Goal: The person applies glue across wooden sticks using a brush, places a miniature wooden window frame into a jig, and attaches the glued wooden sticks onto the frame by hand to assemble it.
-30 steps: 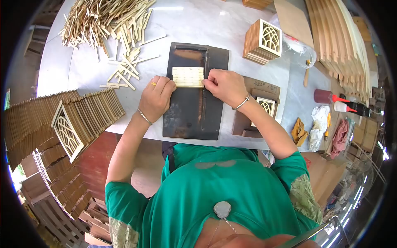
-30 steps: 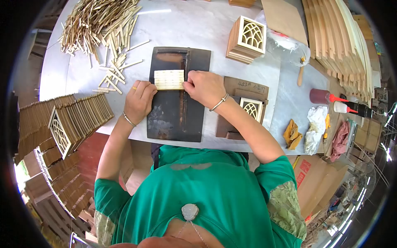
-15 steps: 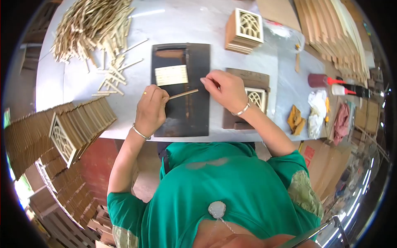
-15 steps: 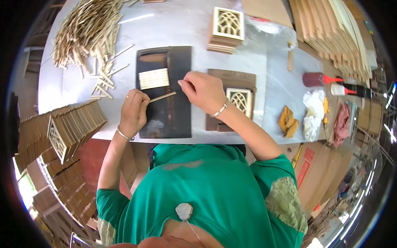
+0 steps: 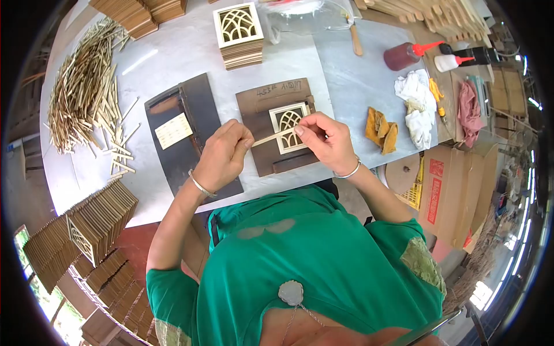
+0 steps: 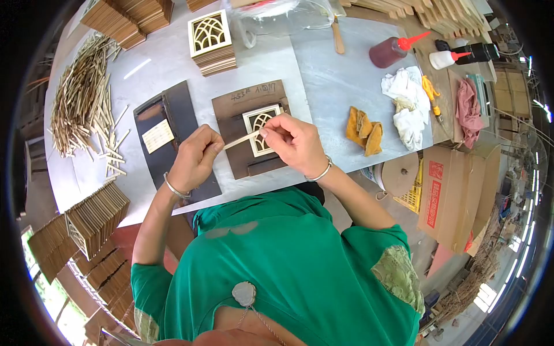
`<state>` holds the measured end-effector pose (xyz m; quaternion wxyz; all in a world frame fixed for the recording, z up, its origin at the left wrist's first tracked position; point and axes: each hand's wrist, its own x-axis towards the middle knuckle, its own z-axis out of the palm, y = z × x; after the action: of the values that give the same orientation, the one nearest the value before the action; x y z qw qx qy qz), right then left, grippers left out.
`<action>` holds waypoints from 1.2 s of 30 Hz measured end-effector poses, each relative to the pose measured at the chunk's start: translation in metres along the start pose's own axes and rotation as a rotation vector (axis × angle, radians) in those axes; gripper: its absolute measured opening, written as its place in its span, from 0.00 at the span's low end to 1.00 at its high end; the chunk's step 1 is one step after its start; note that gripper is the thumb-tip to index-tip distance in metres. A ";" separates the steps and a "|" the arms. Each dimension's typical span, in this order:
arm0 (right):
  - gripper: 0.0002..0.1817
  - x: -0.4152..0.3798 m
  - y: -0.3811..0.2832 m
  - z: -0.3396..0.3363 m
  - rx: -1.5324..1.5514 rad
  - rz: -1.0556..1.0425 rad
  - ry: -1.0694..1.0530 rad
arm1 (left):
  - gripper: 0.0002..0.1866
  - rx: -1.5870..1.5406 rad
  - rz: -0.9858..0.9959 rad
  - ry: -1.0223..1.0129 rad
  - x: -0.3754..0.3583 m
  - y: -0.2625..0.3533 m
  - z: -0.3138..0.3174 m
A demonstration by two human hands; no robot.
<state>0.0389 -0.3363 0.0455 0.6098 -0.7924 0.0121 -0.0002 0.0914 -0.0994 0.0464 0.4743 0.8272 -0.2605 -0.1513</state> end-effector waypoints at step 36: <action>0.22 0.011 0.036 0.005 -0.918 -0.544 0.091 | 0.09 0.627 0.339 0.458 0.029 -0.022 0.049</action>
<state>0.0494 -0.3414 0.0091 0.1773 -0.9514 -0.1686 -0.1871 0.0969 -0.1413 0.0026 0.2635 0.8893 -0.3140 0.2029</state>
